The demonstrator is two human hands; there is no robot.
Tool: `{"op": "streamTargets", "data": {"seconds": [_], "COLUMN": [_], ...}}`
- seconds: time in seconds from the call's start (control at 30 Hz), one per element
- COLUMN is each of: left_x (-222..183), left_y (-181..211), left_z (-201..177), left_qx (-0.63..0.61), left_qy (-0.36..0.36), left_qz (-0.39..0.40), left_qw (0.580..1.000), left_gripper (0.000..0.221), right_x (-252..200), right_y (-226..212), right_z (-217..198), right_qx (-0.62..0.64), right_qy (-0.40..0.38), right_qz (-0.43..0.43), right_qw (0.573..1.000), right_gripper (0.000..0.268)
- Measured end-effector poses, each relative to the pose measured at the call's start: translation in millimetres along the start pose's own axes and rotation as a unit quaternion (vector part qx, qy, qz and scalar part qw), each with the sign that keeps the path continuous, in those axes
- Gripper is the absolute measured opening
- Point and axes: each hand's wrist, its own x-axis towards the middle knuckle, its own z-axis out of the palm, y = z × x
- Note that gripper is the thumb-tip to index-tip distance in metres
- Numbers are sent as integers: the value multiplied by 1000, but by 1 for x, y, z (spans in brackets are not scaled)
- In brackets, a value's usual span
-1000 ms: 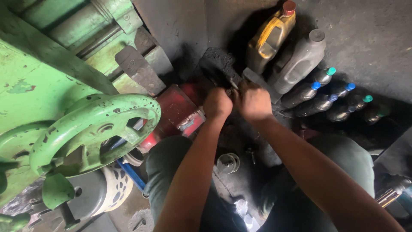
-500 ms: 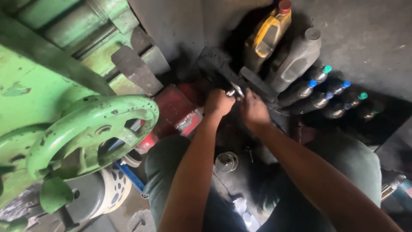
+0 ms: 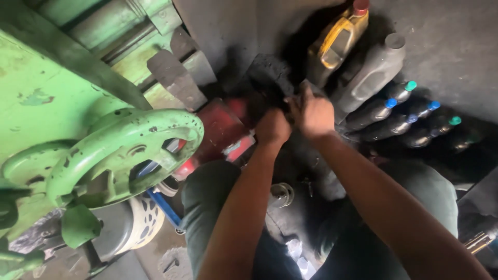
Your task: Repairing and assembling motorcycle engine parts such as the clutch hub and plates in a workshop.
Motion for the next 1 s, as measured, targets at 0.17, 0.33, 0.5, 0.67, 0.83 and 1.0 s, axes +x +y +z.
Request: {"op": "streamTargets", "data": {"seconds": [0.17,0.33,0.5,0.67,0.83,1.0], "left_x": [19,33,24,20,-2,3], "left_y": [-6,-14,-2,-9,16,14], "left_z": [18,31,19,24,-10,-1], "left_qx": [-90,-108,-112,-91,-61,-62], "left_qy": [33,-43,-21,41,-27,-16], "left_qz": [-23,70,17,41,-12,-9], "left_qw": [995,991,993,994,998,998], "left_gripper": [29,37,32,34,36,33], "right_x": [-51,-70,-52,-49,-41,-26], "right_y": [22,46,32,18,16,10], "right_z": [45,67,48,36,14,-23], "right_qx": [15,163,170,145,78,19], "right_qy": [63,1,22,-14,-42,-108], "right_qz": [119,126,133,171,141,132], "right_qw": [991,979,976,974,986,985], "right_gripper": [70,55,51,50,33,36]}}
